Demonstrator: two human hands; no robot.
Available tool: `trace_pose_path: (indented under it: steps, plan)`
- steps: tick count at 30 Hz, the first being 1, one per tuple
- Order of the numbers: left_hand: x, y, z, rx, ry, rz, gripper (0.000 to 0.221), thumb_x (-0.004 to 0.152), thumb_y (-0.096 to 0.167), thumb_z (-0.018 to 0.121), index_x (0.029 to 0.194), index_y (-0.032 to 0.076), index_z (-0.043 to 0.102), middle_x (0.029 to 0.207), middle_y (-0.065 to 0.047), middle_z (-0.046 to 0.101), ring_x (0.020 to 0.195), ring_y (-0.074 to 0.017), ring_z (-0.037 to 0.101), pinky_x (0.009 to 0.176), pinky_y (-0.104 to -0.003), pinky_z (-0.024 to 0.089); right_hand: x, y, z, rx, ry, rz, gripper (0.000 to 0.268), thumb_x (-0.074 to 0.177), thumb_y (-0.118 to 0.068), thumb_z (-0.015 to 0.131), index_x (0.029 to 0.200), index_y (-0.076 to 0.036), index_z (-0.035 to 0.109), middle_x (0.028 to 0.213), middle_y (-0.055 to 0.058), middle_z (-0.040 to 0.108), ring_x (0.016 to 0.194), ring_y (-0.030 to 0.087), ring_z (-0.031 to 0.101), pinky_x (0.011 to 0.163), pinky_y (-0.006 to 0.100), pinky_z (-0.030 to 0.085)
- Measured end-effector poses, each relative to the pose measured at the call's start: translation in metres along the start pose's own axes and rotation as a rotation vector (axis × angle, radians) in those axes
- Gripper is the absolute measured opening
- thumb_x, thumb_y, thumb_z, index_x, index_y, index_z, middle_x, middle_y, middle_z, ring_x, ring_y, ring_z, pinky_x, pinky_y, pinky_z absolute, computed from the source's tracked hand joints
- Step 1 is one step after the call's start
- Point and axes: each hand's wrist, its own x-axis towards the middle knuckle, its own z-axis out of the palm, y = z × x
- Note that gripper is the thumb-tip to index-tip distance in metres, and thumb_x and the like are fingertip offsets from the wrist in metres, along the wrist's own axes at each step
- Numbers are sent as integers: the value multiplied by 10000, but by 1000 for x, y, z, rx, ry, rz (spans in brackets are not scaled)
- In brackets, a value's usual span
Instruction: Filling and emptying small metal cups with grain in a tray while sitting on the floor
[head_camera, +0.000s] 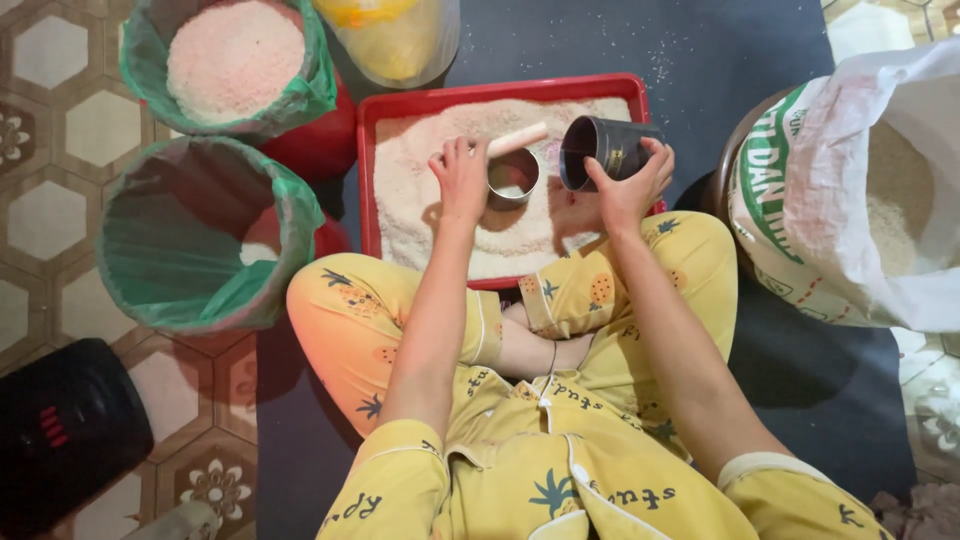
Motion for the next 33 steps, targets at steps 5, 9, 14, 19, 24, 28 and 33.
trace_pose_path:
  steps: [5, 9, 14, 19, 24, 28, 33]
  plan:
    - [-4, 5, 26, -82, -118, 82, 256, 922, 275, 725, 1174, 271, 683, 1149, -19, 599, 1226, -251, 488, 1022, -543, 355, -1, 3, 2, 0, 5, -7, 865, 664, -378, 1036, 1317, -250, 483, 1485, 106, 381, 1312, 410, 481, 1037, 674, 407]
    - [-9, 17, -4, -85, -301, 37, 262, 903, 333, 750, 1152, 333, 672, 1221, 8, 563, 1270, -264, 443, 1035, -566, 354, -2, -5, -5, 36, 19, -23, 845, 673, -352, 1043, 1291, -234, 479, 1423, 117, 413, 1273, 433, 496, 1052, 643, 407]
    - [-27, 25, -57, -183, -464, -76, 244, 855, 334, 805, 1085, 324, 723, 1274, -2, 548, 1273, -300, 433, 1015, -603, 376, 1, -1, -1, 6, 8, -1, 870, 662, -382, 1061, 1293, -246, 479, 1409, 80, 426, 1250, 401, 507, 1024, 649, 425]
    - [-28, 25, -43, -308, -558, -149, 262, 879, 441, 782, 1108, 349, 697, 1393, 11, 485, 1373, -293, 369, 1068, -643, 345, 4, 1, 1, -26, 2, 5, 891, 648, -431, 1073, 1290, -270, 477, 1381, 41, 443, 1226, 384, 521, 989, 648, 451]
    - [-21, 47, -43, -398, -399, -245, 1070, 787, 483, 915, 1588, 126, 303, 1562, -226, 358, 1464, -423, 361, 1164, -603, 371, 1, -7, -4, -42, -43, 22, 842, 675, -396, 1038, 1280, -245, 472, 1364, 55, 439, 1245, 399, 494, 1000, 665, 439]
    - [-31, 47, -10, -472, -322, -281, 1288, 726, 562, 909, 1642, 66, 151, 1561, -263, 362, 1450, -439, 398, 1166, -585, 396, 0, -8, -4, -47, -65, 33, 844, 669, -420, 1032, 1281, -258, 474, 1373, 34, 430, 1264, 377, 483, 1006, 656, 434]
    - [-34, 34, 13, -591, -267, -456, 1227, 611, 496, 952, 1575, 122, 292, 1482, -179, 443, 1374, -437, 505, 1152, -576, 447, -3, -13, -6, -52, -72, 27, 823, 677, -351, 1033, 1275, -235, 481, 1343, 68, 448, 1253, 407, 480, 1007, 746, 388]
